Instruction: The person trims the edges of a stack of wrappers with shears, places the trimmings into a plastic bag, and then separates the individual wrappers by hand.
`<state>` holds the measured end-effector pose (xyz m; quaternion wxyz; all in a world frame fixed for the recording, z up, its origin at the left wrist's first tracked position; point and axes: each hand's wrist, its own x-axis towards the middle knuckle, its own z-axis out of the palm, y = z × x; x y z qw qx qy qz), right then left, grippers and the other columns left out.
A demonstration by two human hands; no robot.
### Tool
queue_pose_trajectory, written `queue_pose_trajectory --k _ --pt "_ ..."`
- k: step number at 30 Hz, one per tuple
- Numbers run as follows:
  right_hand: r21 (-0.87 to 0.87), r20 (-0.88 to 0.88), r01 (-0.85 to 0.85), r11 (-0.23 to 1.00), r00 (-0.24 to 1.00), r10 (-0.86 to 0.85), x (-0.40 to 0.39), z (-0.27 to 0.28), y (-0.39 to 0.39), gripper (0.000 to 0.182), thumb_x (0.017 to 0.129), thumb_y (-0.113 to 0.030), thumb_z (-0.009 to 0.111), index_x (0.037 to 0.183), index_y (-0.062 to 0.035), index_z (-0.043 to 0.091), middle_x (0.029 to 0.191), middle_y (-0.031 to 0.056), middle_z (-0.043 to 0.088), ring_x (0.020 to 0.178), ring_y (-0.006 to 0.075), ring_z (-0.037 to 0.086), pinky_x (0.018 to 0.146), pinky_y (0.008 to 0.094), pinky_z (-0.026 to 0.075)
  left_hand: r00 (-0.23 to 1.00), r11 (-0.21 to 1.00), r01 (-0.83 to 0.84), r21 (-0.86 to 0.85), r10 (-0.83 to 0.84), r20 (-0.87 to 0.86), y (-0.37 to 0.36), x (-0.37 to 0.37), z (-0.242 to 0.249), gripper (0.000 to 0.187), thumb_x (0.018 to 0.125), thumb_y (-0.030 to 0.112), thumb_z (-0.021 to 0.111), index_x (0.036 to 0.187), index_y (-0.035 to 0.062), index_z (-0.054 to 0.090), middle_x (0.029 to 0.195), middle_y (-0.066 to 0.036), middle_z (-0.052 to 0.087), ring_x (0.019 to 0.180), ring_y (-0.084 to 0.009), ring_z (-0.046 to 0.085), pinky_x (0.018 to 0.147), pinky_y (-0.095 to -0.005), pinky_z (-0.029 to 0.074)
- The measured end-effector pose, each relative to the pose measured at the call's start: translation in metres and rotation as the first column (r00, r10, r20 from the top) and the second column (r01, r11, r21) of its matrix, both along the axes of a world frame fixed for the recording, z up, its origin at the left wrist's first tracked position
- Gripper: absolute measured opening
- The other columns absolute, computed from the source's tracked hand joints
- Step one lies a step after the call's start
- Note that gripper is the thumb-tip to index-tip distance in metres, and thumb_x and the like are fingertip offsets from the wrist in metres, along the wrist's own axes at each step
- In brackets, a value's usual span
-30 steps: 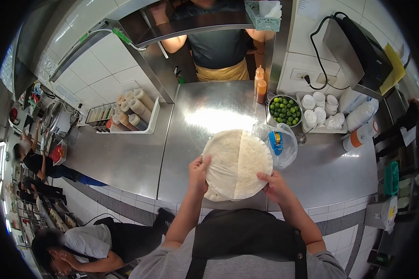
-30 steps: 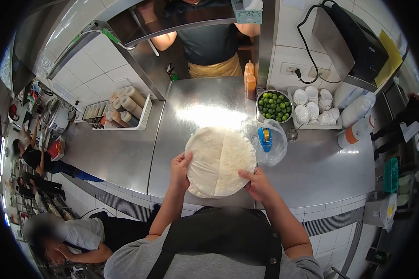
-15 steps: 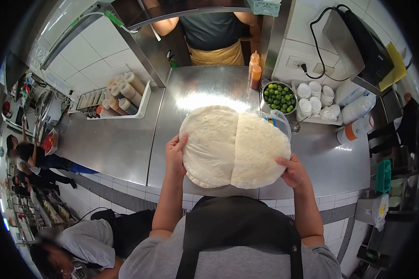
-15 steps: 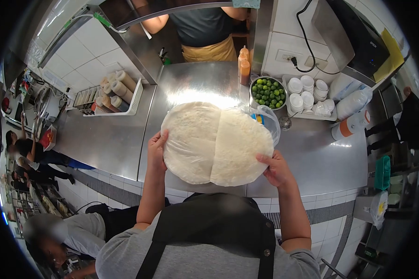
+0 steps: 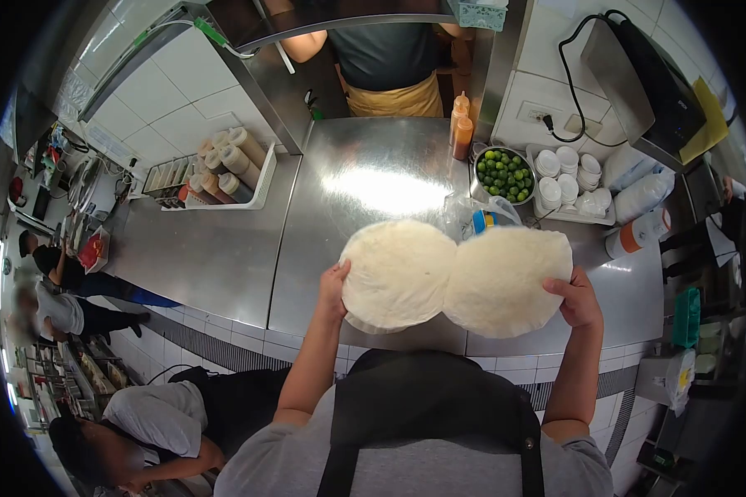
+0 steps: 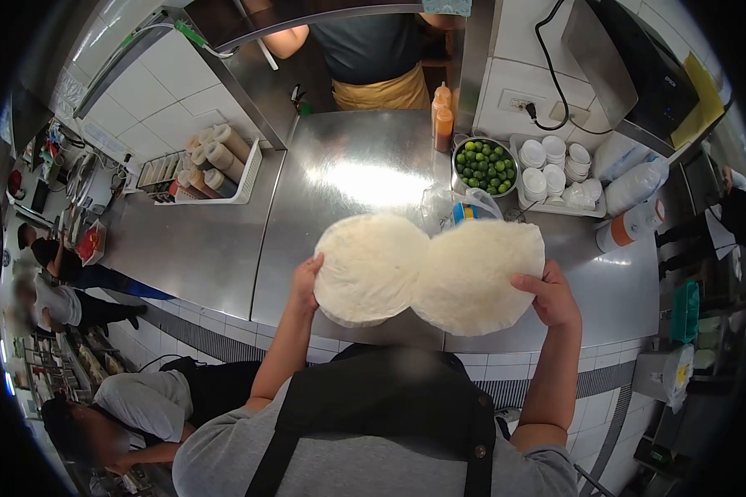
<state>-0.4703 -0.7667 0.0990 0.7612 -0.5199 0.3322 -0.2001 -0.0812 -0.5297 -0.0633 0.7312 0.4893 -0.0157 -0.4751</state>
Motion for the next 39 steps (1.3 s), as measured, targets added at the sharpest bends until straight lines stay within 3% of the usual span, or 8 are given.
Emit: queue_pose_trajectory --k 15,17,18,20,22,24,27,39 --pt "-0.098 -0.06 0.149 0.984 0.986 -0.155 0.0 0.006 -0.003 0.036 0.076 -0.01 0.074 0.108 0.0028 0.064 0.093 0.0074 0.07 0.079 0.0159 0.067 0.074 0.0291 0.053 0.969 0.956 -0.058 0.288 -0.016 0.248 0.017 0.045 -0.061 0.03 0.095 0.016 0.064 0.117 -0.0033 0.062 0.101 -0.012 0.071 0.086 -0.0215 0.069 0.078 -0.0323 0.055" --pt "-0.065 -0.068 0.04 0.997 0.997 -0.044 0.02 0.007 0.004 0.032 0.076 -0.012 0.076 0.103 0.0029 0.066 0.091 0.0062 0.069 0.079 0.0145 0.066 0.076 0.0272 0.051 0.547 0.755 -0.419 0.504 -0.233 0.804 0.008 0.052 -0.067 0.029 0.091 0.012 0.068 0.117 0.0005 0.064 0.095 -0.009 0.069 0.084 -0.0188 0.066 0.079 -0.0303 0.053" --pt "-0.119 -0.096 0.071 0.99 0.992 -0.083 0.031 0.0 0.009 0.027 0.079 -0.014 0.076 0.099 0.0021 0.068 0.091 0.0052 0.069 0.082 0.0141 0.066 0.077 0.0276 0.051 0.544 0.756 -0.421 0.502 -0.232 0.806 0.0 0.048 -0.054 0.029 0.091 0.012 0.068 0.117 0.0005 0.064 0.095 -0.009 0.069 0.084 -0.0188 0.066 0.079 -0.0303 0.053" --pt "-0.17 -0.094 -0.105 0.98 0.991 0.09 0.057 0.008 0.015 0.025 0.081 -0.015 0.075 0.098 0.0026 0.068 0.09 0.0057 0.069 0.083 0.0137 0.065 0.077 0.0284 0.05 0.043 0.807 -0.569 0.158 -0.162 0.986 -0.018 0.031 -0.023 0.026 0.084 0.006 0.072 0.11 0.0025 0.067 0.082 -0.008 0.068 0.084 -0.0228 0.065 0.084 -0.033 0.051" --pt "-0.219 -0.103 -0.281 0.934 0.959 0.264 0.083 0.012 0.023 0.025 0.083 -0.017 0.073 0.097 0.003 0.068 0.09 0.0061 0.069 0.084 0.0134 0.065 0.076 0.0293 0.05 0.569 0.98 -0.053 0.194 -0.13 0.812 -0.031 0.01 0.013 0.02 0.089 0.014 0.071 0.105 0.0024 0.067 0.084 -0.006 0.065 0.08 -0.0166 0.065 0.073 -0.0285 0.052" --pt "-0.44 -0.232 -0.43 0.788 0.902 0.363 0.107 0.002 0.031 0.024 0.085 -0.019 0.07 0.093 0.0034 0.066 0.09 0.0099 0.066 0.082 0.0184 0.064 0.073 0.0343 0.049 0.853 0.926 0.333 0.176 -0.376 0.362 -0.035 -0.034 0.088 0.016 0.092 0.018 0.069 0.096 0.0029 0.066 0.083 -0.006 0.064 0.077 -0.0155 0.065 0.066 -0.0275 0.053" --pt "-0.764 -0.27 -0.416 0.494 0.901 0.341 0.141 -0.02 0.052 0.025 0.084 -0.02 0.068 0.085 0.0042 0.062 0.088 0.0139 0.059 0.079 0.027 0.061 0.07 0.0385 0.047 0.906 0.922 0.386 -0.014 -0.376 0.194 -0.043 -0.089 0.128 0.021 0.098 0.025 0.062 0.104 0.0056 0.057 0.09 -0.006 0.064 0.083 -0.0148 0.066 0.073 -0.0317 0.059" --pt "-0.617 -0.324 -0.43 0.659 0.902 0.286 0.16 -0.016 0.073 0.051 0.088 -0.046 0.069 0.073 0.0001 0.054 0.08 0.0089 0.046 0.068 0.0202 0.046 0.06 0.0343 0.039 0.944 0.939 0.324 -0.119 -0.33 -0.032 -0.045 -0.094 0.116 0.03 0.1 0.028 0.056 0.11 0.0 0.057 0.098 -0.008 0.064 0.083 -0.0145 0.067 0.069 -0.0274 0.058"
